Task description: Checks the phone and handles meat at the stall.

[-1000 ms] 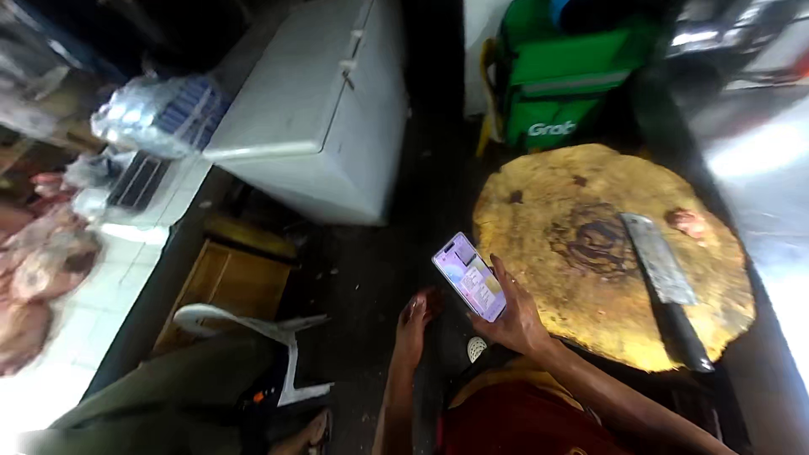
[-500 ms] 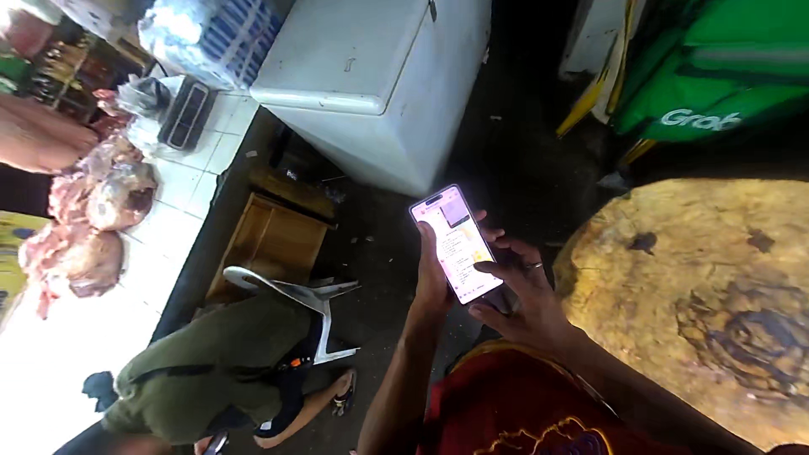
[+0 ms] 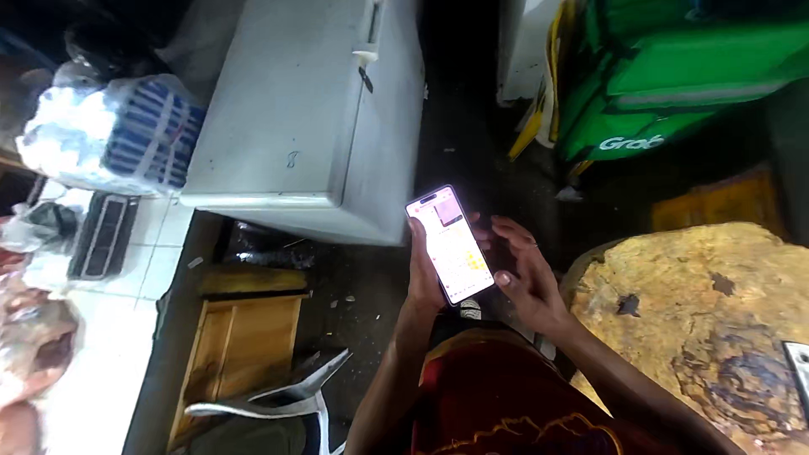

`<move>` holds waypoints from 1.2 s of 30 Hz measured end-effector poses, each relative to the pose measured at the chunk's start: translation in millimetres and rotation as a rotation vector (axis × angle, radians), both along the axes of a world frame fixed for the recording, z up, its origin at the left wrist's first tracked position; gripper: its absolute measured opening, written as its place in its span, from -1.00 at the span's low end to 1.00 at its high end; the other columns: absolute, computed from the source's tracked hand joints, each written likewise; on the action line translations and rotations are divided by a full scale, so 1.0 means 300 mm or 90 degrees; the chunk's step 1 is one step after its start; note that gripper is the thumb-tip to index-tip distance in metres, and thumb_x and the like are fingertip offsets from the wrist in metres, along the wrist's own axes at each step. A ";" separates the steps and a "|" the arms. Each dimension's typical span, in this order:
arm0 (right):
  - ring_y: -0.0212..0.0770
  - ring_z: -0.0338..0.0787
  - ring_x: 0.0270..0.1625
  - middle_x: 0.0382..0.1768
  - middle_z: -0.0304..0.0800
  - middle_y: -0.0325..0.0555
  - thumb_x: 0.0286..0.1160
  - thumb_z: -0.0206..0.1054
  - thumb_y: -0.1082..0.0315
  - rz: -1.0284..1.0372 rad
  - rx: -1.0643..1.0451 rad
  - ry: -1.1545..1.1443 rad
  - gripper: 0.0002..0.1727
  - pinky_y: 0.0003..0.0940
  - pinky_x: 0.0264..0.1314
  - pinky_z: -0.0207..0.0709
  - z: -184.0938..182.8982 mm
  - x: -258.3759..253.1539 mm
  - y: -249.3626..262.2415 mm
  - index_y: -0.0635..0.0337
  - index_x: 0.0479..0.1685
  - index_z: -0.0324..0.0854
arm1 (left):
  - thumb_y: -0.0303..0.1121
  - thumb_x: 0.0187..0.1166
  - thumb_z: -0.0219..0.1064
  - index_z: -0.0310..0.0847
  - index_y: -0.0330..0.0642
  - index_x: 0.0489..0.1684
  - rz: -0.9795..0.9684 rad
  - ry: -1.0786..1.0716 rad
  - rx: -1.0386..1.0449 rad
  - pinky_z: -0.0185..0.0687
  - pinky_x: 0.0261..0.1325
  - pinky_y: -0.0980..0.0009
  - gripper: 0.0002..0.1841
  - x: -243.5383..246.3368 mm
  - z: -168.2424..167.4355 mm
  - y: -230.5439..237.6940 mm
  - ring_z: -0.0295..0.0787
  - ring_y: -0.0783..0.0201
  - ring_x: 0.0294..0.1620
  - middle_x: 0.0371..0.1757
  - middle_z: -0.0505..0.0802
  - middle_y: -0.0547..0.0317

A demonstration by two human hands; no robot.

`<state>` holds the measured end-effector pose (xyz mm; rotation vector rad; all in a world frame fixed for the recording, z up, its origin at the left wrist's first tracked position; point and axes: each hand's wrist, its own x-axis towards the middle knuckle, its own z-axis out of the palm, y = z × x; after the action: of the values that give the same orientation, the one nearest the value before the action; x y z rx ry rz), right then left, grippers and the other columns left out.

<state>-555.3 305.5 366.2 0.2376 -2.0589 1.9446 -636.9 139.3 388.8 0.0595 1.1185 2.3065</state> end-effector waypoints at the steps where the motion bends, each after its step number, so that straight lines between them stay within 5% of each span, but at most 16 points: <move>1: -0.02 0.55 0.60 0.71 0.35 0.04 0.70 0.23 -0.11 -0.006 -0.032 -0.013 -0.24 -0.04 0.59 0.59 -0.002 -0.024 0.023 0.15 0.76 0.26 | 0.70 0.35 -0.14 0.55 0.01 0.51 -0.033 -0.007 0.014 0.85 0.10 0.06 0.04 -0.050 -0.002 0.023 0.88 0.04 0.08 0.18 0.86 -0.10; 6: -0.03 0.68 0.48 0.59 0.48 0.11 0.43 0.51 0.24 -0.077 -0.014 -0.019 -0.06 -0.11 0.45 0.71 -0.038 -0.217 0.087 0.22 0.82 0.09 | 0.69 0.38 -0.19 0.58 -0.01 0.49 -0.108 -0.014 0.029 0.85 0.08 0.07 0.04 -0.320 -0.023 0.161 0.89 0.05 0.04 0.15 0.86 -0.11; 17: -0.11 0.66 0.50 0.61 0.48 0.11 0.35 0.59 0.21 -0.320 0.100 -0.051 -0.07 -0.18 0.45 0.72 -0.018 -0.703 0.351 0.24 0.77 0.22 | 0.63 0.41 -0.04 0.50 0.09 0.53 -0.243 -0.008 -0.009 0.85 0.11 0.08 -0.07 -0.929 -0.038 0.594 0.88 0.06 0.14 0.26 0.85 -0.04; 20: -0.03 0.66 0.51 0.59 0.50 0.12 0.39 0.54 0.25 -0.382 0.000 -0.031 -0.08 -0.10 0.49 0.69 0.000 -0.745 0.453 0.32 0.77 0.17 | 0.61 0.49 -0.17 0.53 0.11 0.50 -0.313 0.017 -0.045 0.84 0.12 0.11 -0.10 -1.004 -0.010 0.762 0.86 0.09 0.15 0.25 0.85 -0.01; 28: -0.02 0.76 0.38 0.48 0.61 0.16 0.58 0.43 0.12 -0.543 -0.149 -0.029 -0.13 -0.11 0.42 0.73 -0.089 -0.739 0.811 0.46 0.73 0.13 | 0.63 0.41 -0.05 0.54 -0.13 0.48 -0.544 -0.056 -0.001 0.82 0.13 0.02 0.01 -1.088 -0.056 1.239 0.86 0.00 0.08 0.19 0.83 -0.19; 36: -0.32 0.87 0.09 0.10 0.88 -0.14 0.63 0.41 0.13 -0.539 -0.121 -0.168 -0.51 -0.34 0.21 0.79 -0.073 -0.665 1.378 0.23 0.41 0.63 | 0.52 0.30 0.28 0.68 -0.14 0.39 -0.633 -0.050 0.016 0.84 0.13 0.11 -0.07 -1.144 -0.098 1.599 0.91 0.04 0.04 0.09 0.90 -0.12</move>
<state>-754.7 718.9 344.3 -0.8346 -1.6625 1.6333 -980.2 618.9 359.5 0.4269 0.7543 1.4099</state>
